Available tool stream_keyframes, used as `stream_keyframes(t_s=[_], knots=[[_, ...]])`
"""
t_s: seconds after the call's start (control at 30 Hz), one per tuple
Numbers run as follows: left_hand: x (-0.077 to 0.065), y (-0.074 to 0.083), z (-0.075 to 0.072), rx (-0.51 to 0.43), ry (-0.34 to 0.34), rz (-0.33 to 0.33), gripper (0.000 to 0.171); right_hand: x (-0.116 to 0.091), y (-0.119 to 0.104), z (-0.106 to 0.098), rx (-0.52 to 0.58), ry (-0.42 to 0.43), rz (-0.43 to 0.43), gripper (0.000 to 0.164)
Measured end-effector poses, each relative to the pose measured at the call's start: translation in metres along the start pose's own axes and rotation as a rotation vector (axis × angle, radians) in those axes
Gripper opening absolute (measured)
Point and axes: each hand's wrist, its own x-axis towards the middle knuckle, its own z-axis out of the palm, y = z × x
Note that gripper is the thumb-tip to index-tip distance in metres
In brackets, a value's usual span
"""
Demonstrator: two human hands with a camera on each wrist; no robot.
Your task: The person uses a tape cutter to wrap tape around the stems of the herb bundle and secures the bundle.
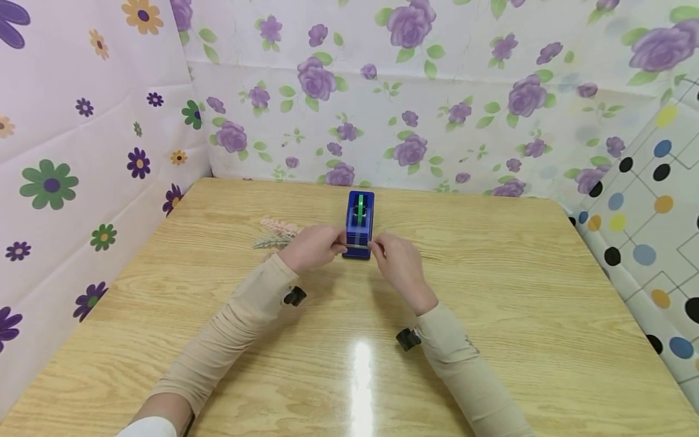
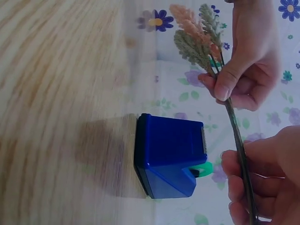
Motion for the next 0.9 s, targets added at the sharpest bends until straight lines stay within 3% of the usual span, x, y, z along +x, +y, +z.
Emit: stream_keyframes(t_s=[0.17,0.33,0.6,0.9], knots=[[0.002,-0.001,0.001,-0.031,-0.006,0.007,0.021,0.000,0.001,0.003,-0.002,0.026,-0.018,0.014],[0.003,-0.001,0.002,-0.024,0.003,-0.008,0.015,-0.001,0.002,0.005,0.023,0.059,-0.050,0.012],[0.004,-0.001,0.002,-0.003,0.007,-0.033,0.011,0.003,0.000,0.005,0.011,0.007,-0.001,0.020],[0.008,0.000,0.001,0.033,-0.073,-0.012,0.024,0.004,0.006,0.013,0.028,0.087,-0.118,0.008]])
